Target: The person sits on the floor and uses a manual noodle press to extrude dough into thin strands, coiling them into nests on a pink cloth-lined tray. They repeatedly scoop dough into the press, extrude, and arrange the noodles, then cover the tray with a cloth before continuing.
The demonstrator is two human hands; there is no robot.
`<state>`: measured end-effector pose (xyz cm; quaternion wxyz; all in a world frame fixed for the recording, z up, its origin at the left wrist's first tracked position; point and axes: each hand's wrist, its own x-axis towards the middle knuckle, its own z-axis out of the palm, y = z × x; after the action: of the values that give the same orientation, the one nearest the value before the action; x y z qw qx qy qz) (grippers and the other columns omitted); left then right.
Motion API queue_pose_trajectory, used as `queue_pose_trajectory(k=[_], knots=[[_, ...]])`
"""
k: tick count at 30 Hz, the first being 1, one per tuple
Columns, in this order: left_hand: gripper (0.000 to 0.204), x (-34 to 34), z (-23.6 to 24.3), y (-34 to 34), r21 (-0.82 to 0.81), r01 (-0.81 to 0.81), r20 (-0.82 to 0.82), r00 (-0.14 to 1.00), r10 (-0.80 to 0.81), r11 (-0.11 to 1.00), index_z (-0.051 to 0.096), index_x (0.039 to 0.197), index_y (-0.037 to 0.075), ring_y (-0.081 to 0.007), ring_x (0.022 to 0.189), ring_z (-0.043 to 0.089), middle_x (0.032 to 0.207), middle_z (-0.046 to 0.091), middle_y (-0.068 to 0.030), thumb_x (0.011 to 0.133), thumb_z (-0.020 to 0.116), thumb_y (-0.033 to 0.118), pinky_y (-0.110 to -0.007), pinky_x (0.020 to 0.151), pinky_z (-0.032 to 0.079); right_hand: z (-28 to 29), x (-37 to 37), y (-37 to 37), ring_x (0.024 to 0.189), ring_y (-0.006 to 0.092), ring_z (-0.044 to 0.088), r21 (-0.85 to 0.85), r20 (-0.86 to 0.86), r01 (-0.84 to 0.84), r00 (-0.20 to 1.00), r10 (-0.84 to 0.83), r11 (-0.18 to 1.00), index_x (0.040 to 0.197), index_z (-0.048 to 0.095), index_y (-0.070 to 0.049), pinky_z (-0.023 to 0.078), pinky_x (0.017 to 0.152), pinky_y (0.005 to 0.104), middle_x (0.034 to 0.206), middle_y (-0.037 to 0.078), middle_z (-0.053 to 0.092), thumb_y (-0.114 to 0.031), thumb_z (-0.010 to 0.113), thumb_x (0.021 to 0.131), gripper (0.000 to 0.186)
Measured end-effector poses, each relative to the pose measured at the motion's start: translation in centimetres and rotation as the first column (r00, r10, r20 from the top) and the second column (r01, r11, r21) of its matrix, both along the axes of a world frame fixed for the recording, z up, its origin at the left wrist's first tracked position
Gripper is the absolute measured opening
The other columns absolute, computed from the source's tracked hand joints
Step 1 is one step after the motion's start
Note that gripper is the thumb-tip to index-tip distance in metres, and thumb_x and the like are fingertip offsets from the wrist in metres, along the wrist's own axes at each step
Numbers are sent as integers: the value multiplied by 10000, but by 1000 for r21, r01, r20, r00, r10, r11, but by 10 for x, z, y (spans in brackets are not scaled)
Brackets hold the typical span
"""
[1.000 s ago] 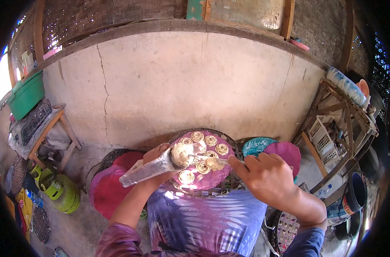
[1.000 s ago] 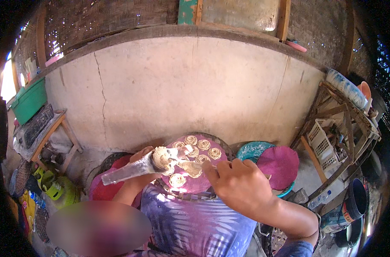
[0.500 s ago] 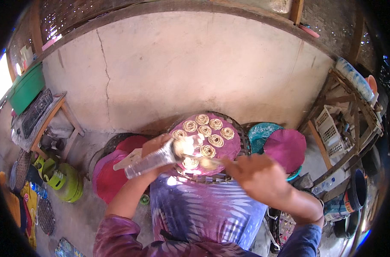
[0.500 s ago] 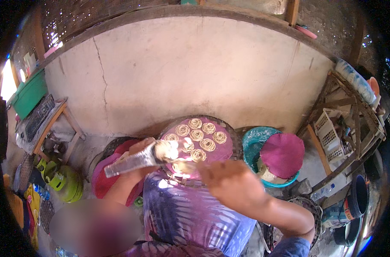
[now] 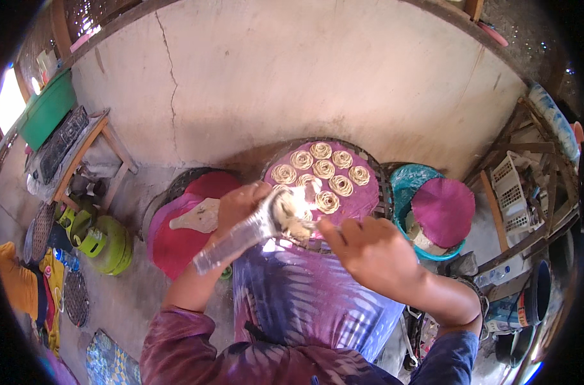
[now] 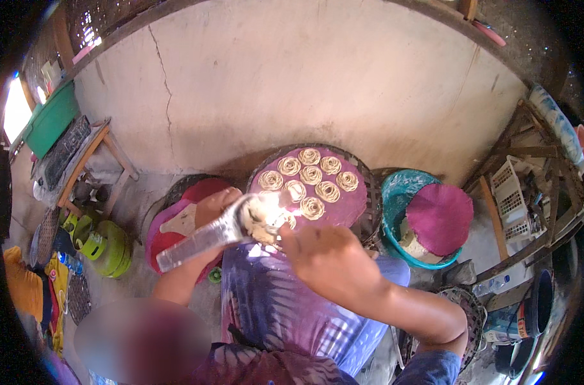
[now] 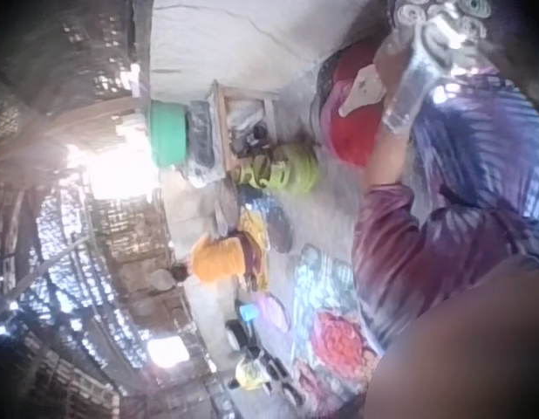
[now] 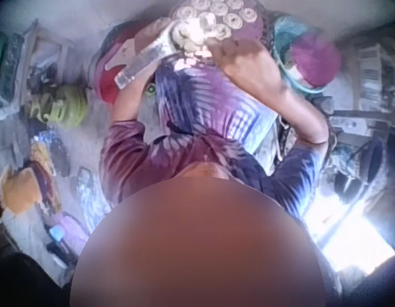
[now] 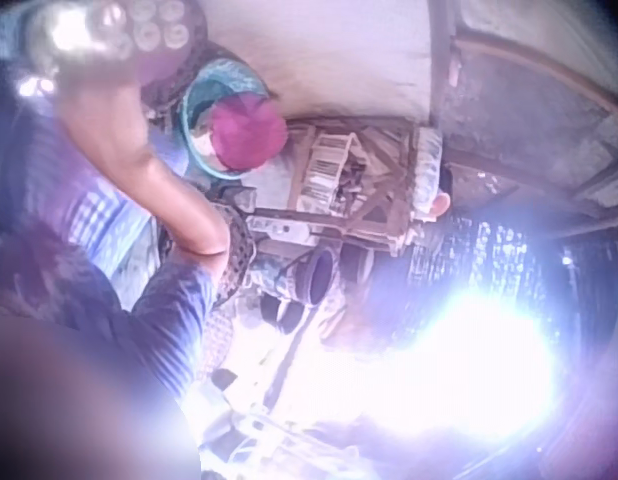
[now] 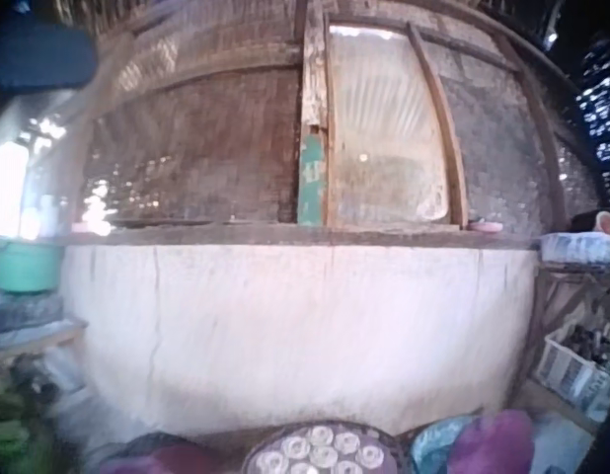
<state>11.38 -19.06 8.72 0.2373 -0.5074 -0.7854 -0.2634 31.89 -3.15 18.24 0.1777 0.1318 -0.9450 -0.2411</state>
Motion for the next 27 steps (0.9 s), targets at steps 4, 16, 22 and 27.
queue_pose_trajectory(k=[4, 16, 22, 27], knots=[[340, -23, -3, -19, -21, -248, 37, 968, 249, 968, 645, 949, 99, -305, 839, 630, 907, 636, -104, 688, 777, 272, -409, 739, 515, 2, 17, 15, 605, 206, 555, -460, -128, 102, 975, -179, 882, 1009, 709, -93, 468, 541, 358, 631, 58, 493, -6, 636, 750, 282], [409, -23, -7, -26, 159, -238, 122, 968, 220, 958, 646, 1014, 63, -295, 894, 641, 956, 659, -109, 655, 798, 187, -384, 811, 513, -123, -23, -34, 831, 412, 652, -994, -41, -42, 999, 14, 105, 1284, 553, -29, 516, 713, 436, 990, 280, 624, 72, 514, 850, 447], [345, -19, -9, -14, 196, -222, -51, 970, 236, 955, 657, 956, 99, -299, 869, 620, 907, 638, -85, 672, 776, 255, -425, 782, 511, -110, -38, -14, 620, 94, 492, -993, 55, 65, 994, -100, 103, 1270, 548, 34, 464, 605, 273, 729, 245, 607, 34, 487, 918, 357], [404, -32, -23, -21, 34, -258, 12, 966, 258, 965, 656, 1035, 75, -305, 954, 625, 1010, 676, -114, 679, 746, 244, -401, 868, 501, -129, -12, -21, 648, 86, 495, -994, 108, 105, 991, 84, 42, 1326, 505, 8, 446, 604, 265, 764, 238, 612, -8, 530, 924, 403]])
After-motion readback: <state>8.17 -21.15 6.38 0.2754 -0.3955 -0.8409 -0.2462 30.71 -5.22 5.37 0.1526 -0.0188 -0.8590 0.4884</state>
